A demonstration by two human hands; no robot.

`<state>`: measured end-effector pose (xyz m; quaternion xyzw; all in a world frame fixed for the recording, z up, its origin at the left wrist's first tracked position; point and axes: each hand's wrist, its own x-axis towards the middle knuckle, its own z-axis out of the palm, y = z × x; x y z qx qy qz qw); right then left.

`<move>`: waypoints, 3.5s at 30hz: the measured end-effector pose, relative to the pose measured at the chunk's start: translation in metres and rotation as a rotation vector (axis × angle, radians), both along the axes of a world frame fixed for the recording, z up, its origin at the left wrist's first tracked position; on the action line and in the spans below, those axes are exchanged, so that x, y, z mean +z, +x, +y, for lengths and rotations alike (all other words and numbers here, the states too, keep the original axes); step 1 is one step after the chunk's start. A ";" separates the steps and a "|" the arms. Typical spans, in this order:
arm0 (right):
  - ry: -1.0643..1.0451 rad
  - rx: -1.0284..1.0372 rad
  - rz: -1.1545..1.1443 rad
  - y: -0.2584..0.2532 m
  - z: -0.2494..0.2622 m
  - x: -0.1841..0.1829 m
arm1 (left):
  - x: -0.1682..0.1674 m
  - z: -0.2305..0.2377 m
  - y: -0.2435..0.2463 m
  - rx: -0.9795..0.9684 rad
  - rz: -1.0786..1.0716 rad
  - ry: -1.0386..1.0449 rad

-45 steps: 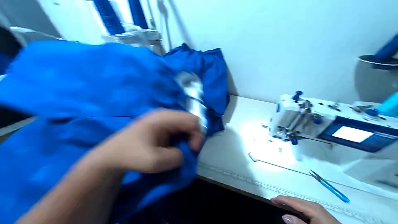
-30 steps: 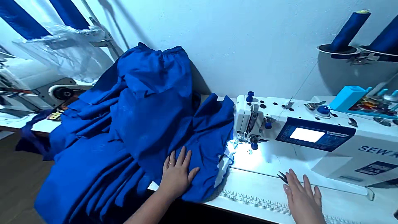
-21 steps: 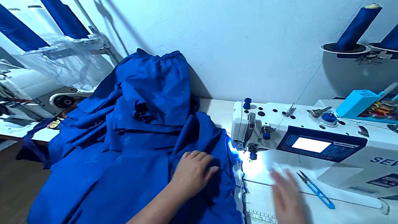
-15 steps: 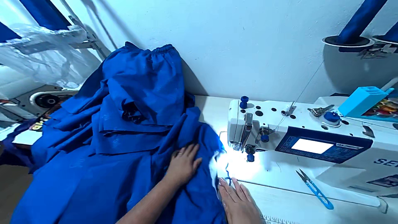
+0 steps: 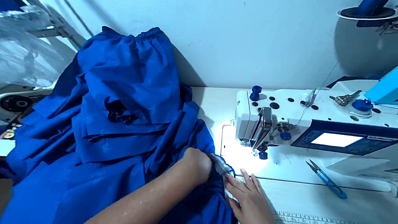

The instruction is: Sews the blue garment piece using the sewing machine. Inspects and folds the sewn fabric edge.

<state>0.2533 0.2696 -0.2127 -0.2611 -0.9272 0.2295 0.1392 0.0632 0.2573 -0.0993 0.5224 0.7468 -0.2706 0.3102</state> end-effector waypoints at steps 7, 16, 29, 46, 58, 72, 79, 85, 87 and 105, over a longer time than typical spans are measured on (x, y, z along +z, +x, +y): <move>-0.191 -0.245 0.273 -0.005 -0.002 -0.006 | -0.068 0.023 -0.012 0.263 -0.530 0.652; -0.163 -0.285 0.036 -0.022 0.000 0.008 | -0.059 0.004 -0.044 0.364 -0.630 0.559; -0.187 -0.402 -0.037 -0.038 0.002 0.014 | -0.048 0.037 -0.045 0.151 -0.730 0.222; -0.213 -0.433 0.021 -0.036 0.002 0.007 | -0.058 0.037 -0.045 0.335 -0.892 0.460; -0.455 -0.447 -0.026 -0.018 -0.001 0.017 | -0.058 0.036 -0.044 0.298 -0.741 0.533; -0.761 -0.488 0.106 -0.024 0.004 0.025 | -0.066 0.036 -0.060 0.323 -0.985 0.695; -0.497 -0.438 0.165 -0.015 -0.021 0.018 | -0.065 0.040 -0.057 0.296 -0.759 0.687; 0.035 -0.300 -0.025 -0.035 -0.028 0.015 | -0.063 0.035 -0.057 0.147 -0.572 0.719; 0.051 -0.287 -0.004 -0.039 -0.029 0.008 | -0.062 0.033 -0.058 0.181 -0.598 0.681; 0.309 -0.028 -0.139 -0.032 -0.029 -0.009 | -0.076 0.052 -0.063 0.546 -0.667 0.931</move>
